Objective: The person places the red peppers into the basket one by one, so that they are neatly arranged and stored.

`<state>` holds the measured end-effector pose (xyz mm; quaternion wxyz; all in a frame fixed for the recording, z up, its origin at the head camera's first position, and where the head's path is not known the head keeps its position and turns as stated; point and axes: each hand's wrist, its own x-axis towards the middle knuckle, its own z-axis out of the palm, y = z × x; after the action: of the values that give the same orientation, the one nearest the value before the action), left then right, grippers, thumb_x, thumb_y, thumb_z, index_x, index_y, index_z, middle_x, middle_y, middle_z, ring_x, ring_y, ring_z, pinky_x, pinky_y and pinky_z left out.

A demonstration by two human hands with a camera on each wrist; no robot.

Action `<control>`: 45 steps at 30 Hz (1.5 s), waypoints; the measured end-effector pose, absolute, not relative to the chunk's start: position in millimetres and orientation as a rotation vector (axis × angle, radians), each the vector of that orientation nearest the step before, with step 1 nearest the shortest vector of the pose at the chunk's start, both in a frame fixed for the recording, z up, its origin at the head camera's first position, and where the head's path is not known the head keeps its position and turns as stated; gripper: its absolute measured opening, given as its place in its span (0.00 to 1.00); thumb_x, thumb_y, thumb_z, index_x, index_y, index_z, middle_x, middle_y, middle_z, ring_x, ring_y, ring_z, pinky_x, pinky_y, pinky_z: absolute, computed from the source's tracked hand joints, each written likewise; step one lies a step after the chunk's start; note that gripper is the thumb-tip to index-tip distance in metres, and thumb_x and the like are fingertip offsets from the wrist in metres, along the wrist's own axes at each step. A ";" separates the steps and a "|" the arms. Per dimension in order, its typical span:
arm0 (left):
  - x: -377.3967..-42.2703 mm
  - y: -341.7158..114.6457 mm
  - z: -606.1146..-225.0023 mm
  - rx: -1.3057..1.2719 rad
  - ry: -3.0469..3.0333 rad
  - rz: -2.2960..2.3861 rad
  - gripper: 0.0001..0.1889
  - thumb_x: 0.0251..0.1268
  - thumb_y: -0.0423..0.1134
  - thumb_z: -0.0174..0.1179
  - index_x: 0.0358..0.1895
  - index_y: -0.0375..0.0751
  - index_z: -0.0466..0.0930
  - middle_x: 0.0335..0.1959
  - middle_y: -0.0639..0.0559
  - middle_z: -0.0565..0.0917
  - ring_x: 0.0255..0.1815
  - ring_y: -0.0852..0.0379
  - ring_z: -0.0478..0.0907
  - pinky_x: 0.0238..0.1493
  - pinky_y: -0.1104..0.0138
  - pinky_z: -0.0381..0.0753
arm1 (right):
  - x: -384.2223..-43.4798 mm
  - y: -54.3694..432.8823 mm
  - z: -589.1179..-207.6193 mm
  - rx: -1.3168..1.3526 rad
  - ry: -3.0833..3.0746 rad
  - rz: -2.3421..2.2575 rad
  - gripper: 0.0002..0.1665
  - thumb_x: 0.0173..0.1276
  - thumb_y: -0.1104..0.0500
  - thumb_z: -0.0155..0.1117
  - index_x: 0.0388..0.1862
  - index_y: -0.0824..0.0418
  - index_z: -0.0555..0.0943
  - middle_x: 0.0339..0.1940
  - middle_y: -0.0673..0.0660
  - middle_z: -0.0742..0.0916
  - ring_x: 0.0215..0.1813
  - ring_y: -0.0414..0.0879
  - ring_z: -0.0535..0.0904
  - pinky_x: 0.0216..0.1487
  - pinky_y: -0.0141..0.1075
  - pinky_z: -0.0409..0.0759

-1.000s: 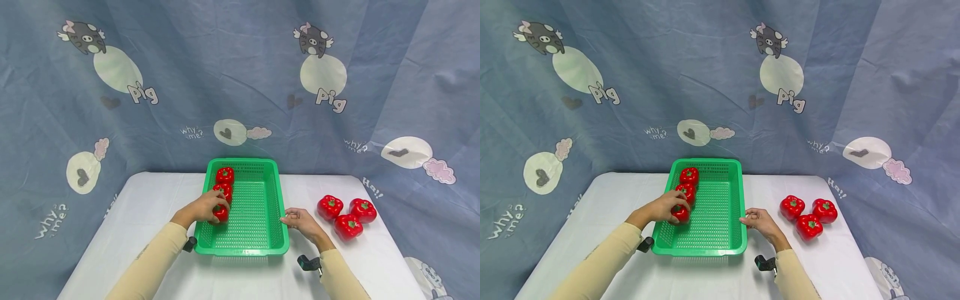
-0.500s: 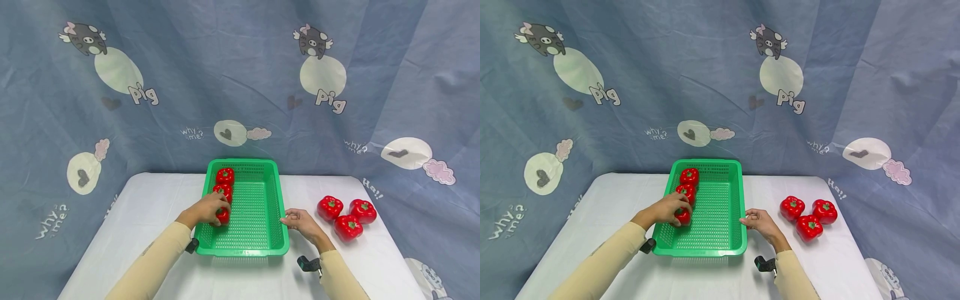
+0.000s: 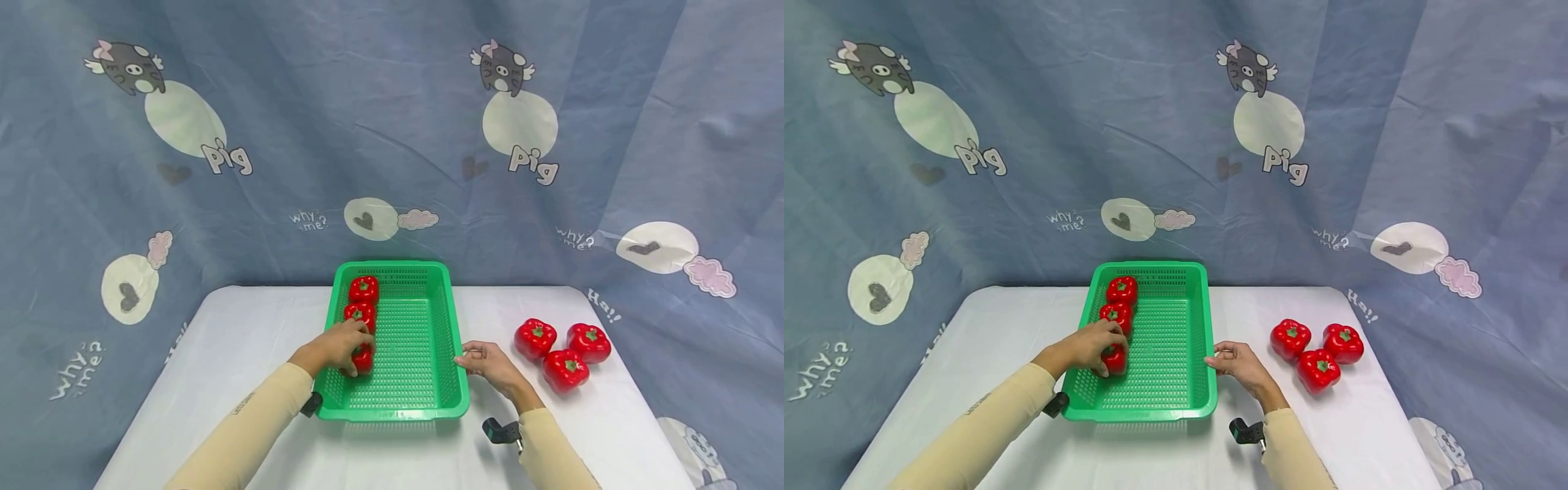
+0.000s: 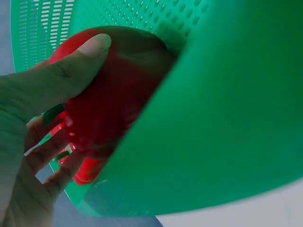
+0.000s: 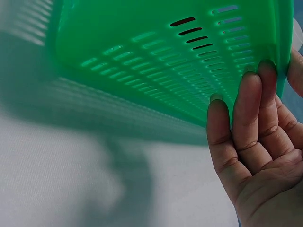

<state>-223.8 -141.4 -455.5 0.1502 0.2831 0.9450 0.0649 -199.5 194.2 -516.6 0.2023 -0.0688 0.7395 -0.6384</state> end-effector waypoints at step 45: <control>-210.4 -207.7 -447.2 0.569 2.808 0.791 0.25 0.48 0.38 0.74 0.54 0.48 0.80 0.58 0.45 0.76 0.63 0.42 0.66 0.61 0.42 0.70 | -198.2 193.8 -514.0 -0.189 2.025 -1.804 0.22 0.65 0.61 0.66 0.50 0.75 0.73 0.31 0.54 0.87 0.34 0.43 0.82 0.46 0.36 0.79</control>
<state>-210.4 -207.7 -447.2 0.0843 0.1908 0.9414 0.2651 -198.2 193.8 -514.0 0.2097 -0.0681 0.7282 -0.6489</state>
